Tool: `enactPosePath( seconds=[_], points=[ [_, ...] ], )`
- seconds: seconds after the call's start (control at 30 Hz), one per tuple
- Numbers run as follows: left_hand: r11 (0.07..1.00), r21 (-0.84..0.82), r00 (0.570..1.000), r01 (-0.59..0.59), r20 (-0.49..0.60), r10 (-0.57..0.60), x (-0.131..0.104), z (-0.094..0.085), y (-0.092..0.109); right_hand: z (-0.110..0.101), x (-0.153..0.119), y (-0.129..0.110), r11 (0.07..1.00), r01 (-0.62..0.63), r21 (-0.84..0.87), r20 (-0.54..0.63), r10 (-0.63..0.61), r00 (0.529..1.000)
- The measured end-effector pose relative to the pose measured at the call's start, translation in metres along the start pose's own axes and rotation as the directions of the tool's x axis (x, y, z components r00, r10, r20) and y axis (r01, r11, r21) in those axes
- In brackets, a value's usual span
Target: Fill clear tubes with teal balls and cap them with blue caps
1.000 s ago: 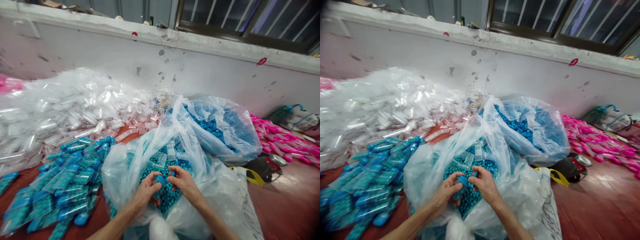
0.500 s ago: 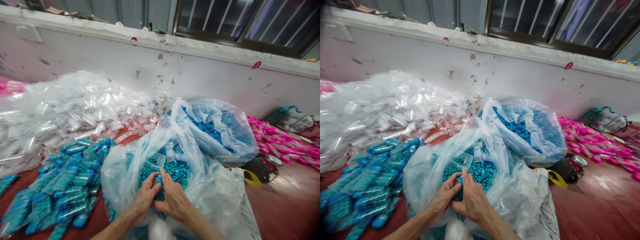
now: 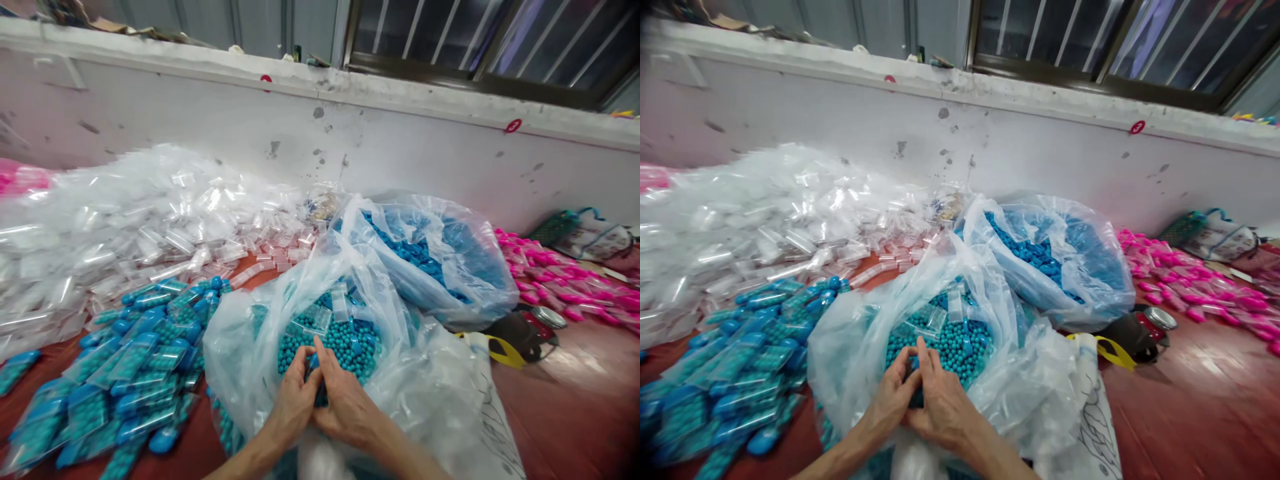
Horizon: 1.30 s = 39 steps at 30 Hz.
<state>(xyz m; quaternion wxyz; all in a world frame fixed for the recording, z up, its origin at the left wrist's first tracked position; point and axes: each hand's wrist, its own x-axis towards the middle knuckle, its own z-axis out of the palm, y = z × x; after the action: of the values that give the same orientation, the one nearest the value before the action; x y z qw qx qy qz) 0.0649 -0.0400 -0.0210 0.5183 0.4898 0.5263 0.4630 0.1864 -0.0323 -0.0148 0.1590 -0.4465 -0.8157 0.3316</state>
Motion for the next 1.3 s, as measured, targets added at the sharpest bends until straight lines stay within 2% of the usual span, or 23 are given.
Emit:
enactPosePath(
  seconds=[0.1, 0.17, 0.2, 0.23, 0.27, 0.33, 0.37, 0.4, 0.43, 0.47, 0.5, 0.53, 0.57, 0.63, 0.7, 0.8, 0.9, 1.0, 1.07, 1.13, 1.23, 1.3],
  points=[
    [0.965, 0.250, 0.997, -0.074, -0.019, 0.081, -0.009, -0.036, 0.018, -0.015, -0.003, 0.012, 0.994, -0.004, 0.107, 0.046, -0.001, 0.999],
    [0.874, 0.475, 0.964, -0.104, -0.167, 0.205, -0.012, -0.074, 0.036, -0.025, -0.004, 0.022, 0.998, -0.062, 0.027, 0.026, 0.061, 0.998],
    [0.807, 0.586, 0.930, -0.077, -0.249, 0.269, -0.012, -0.095, 0.045, -0.029, -0.004, 0.028, 0.995, -0.096, -0.031, 0.006, 0.097, 0.995],
    [0.728, 0.685, 0.879, -0.004, -0.345, 0.330, -0.011, -0.114, 0.054, -0.032, -0.003, 0.032, 0.988, -0.130, -0.086, -0.019, 0.129, 0.991],
    [0.617, 0.784, 0.823, 0.075, -0.398, 0.405, -0.009, -0.130, 0.061, -0.032, -0.002, 0.035, 0.979, -0.158, -0.129, -0.044, 0.153, 0.987],
    [0.378, 0.893, 0.700, 0.246, -0.433, 0.567, -0.004, -0.149, 0.071, -0.030, 0.000, 0.036, 0.964, -0.188, -0.188, -0.083, 0.175, 0.981],
    [0.293, 0.911, 0.651, 0.290, -0.413, 0.638, -0.001, -0.149, 0.072, -0.027, 0.001, 0.035, 0.955, -0.198, -0.221, -0.098, 0.181, 0.979],
    [0.238, 0.928, 0.627, 0.287, -0.370, 0.685, 0.002, -0.143, 0.071, -0.024, 0.002, 0.033, 0.943, -0.208, -0.259, -0.109, 0.185, 0.977],
    [0.202, 0.953, 0.643, 0.228, -0.303, 0.703, 0.004, -0.131, 0.066, -0.022, 0.002, 0.032, 0.931, -0.216, -0.293, -0.114, 0.190, 0.975],
    [0.177, 0.976, 0.683, 0.128, -0.216, 0.697, 0.007, -0.115, 0.059, -0.021, 0.001, 0.031, 0.922, -0.222, -0.317, -0.115, 0.195, 0.974],
    [0.151, 0.988, 0.760, -0.018, -0.085, 0.644, 0.009, -0.096, 0.050, -0.021, 0.001, 0.031, 0.919, -0.225, -0.325, -0.116, 0.198, 0.973],
    [0.127, 0.979, 0.833, -0.162, 0.067, 0.549, 0.011, -0.076, 0.041, -0.024, 0.000, 0.032, 0.919, -0.228, -0.320, -0.124, 0.198, 0.972],
    [0.115, 0.960, 0.875, -0.256, 0.180, 0.449, 0.014, -0.056, 0.032, -0.029, 0.001, 0.033, 0.923, -0.232, -0.308, -0.140, 0.198, 0.970],
    [0.071, 0.946, 0.894, -0.315, 0.271, 0.356, 0.019, -0.023, 0.019, -0.043, 0.003, 0.038, 0.925, -0.250, -0.287, -0.187, 0.202, 0.961],
    [0.020, 0.951, 0.899, -0.309, 0.285, 0.331, 0.026, -0.003, 0.012, -0.057, 0.010, 0.041, 0.903, -0.296, -0.310, -0.231, 0.231, 0.945],
    [-0.013, 0.951, 0.899, -0.309, 0.296, 0.322, 0.039, 0.005, 0.009, -0.063, 0.024, 0.040, 0.833, -0.363, -0.417, -0.242, 0.283, 0.928],
    [0.033, 0.931, 0.896, -0.362, 0.338, 0.288, 0.051, 0.005, 0.004, -0.052, 0.037, 0.038, 0.753, -0.402, -0.521, -0.252, 0.315, 0.915],
    [0.158, 0.900, 0.903, -0.407, 0.370, 0.217, 0.052, 0.000, -0.005, -0.043, 0.041, 0.046, 0.747, -0.421, -0.515, -0.249, 0.340, 0.907],
    [0.246, 0.875, 0.908, -0.416, 0.384, 0.169, 0.044, -0.004, -0.009, -0.044, 0.040, 0.057, 0.810, -0.398, -0.431, -0.229, 0.328, 0.916],
    [0.326, 0.858, 0.913, -0.397, 0.405, 0.048, 0.035, -0.007, -0.009, -0.049, 0.036, 0.067, 0.875, -0.358, -0.326, -0.221, 0.298, 0.929],
    [0.499, 0.825, 0.899, -0.267, 0.400, -0.180, 0.030, -0.005, -0.006, -0.056, 0.028, 0.074, 0.907, -0.318, -0.275, -0.196, 0.271, 0.943],
    [0.596, 0.782, 0.894, -0.181, 0.384, -0.232, 0.034, 0.003, -0.007, -0.057, 0.023, 0.072, 0.889, -0.286, -0.359, -0.148, 0.248, 0.957]
  ],
)
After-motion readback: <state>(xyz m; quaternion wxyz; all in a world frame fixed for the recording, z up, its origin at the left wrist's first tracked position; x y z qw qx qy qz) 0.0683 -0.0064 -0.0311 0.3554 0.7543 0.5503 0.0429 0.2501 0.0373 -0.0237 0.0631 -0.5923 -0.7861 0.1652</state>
